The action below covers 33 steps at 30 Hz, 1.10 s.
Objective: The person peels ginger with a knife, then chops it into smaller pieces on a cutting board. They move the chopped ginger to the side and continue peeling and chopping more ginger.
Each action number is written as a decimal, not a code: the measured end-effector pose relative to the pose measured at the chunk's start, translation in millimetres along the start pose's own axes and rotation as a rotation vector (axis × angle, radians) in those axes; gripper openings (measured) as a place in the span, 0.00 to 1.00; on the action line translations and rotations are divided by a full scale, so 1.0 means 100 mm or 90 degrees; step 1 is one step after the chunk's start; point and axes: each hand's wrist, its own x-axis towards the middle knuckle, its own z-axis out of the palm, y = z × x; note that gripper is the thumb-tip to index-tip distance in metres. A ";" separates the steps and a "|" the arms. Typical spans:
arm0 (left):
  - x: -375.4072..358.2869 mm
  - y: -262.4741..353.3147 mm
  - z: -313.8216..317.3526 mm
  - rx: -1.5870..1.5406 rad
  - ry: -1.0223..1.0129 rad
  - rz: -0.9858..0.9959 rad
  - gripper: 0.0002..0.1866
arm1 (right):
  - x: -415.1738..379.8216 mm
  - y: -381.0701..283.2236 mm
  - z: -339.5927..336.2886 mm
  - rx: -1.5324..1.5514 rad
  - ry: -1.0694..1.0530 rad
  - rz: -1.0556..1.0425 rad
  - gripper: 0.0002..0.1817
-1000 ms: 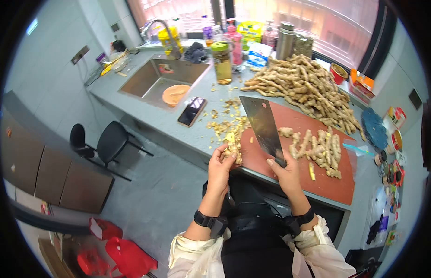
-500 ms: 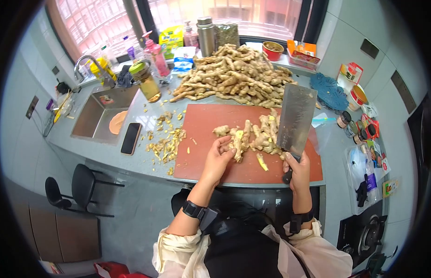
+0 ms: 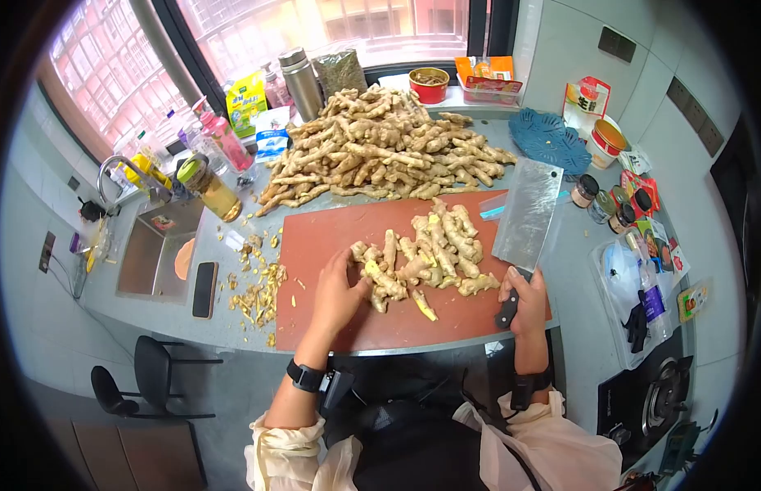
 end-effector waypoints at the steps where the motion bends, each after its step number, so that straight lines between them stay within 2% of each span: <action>1: 0.02 0.06 0.02 0.000 -0.002 0.004 0.34 | 0.01 0.01 -0.01 -0.021 -0.001 0.004 0.08; 3: 0.07 0.18 0.03 -0.249 -0.111 -0.155 0.36 | 0.04 0.01 0.01 -0.041 0.001 0.005 0.08; 4: 0.07 0.17 0.11 -0.214 -0.091 -0.100 0.38 | 0.03 -0.01 0.03 -0.056 0.002 0.010 0.08; 8: 0.24 0.22 0.19 -0.146 -0.138 -0.057 0.39 | 0.00 0.01 -0.02 -0.077 -0.003 0.014 0.09; 11: 0.36 0.26 0.17 -0.178 -0.172 -0.059 0.37 | -0.01 0.03 -0.03 -0.087 -0.004 0.023 0.12; 12: 0.40 0.26 0.15 -0.176 -0.171 -0.060 0.37 | -0.01 0.03 -0.02 -0.082 -0.007 0.019 0.12; 14: 0.46 0.23 0.10 -0.108 -0.154 0.018 0.33 | 0.01 0.05 -0.04 -0.077 -0.012 0.019 0.12; 17: 0.46 0.25 -0.05 -0.098 -0.138 -0.027 0.30 | 0.00 0.11 -0.07 -0.080 -0.020 0.035 0.13; 21: 0.32 0.31 -0.18 -0.012 -0.107 -0.016 0.22 | 0.00 0.09 -0.01 -0.092 -0.023 0.011 0.13; 27: -0.04 0.54 -0.11 0.150 -0.086 -0.006 0.21 | 0.01 0.08 0.03 -0.139 -0.044 0.004 0.13; 28: -0.07 0.52 -0.06 0.158 -0.047 0.038 0.23 | 0.01 0.08 0.03 -0.138 -0.041 0.002 0.13; 33: -0.10 0.40 0.03 0.052 -0.009 -0.028 0.20 | 0.00 0.05 0.05 -0.168 -0.033 0.003 0.12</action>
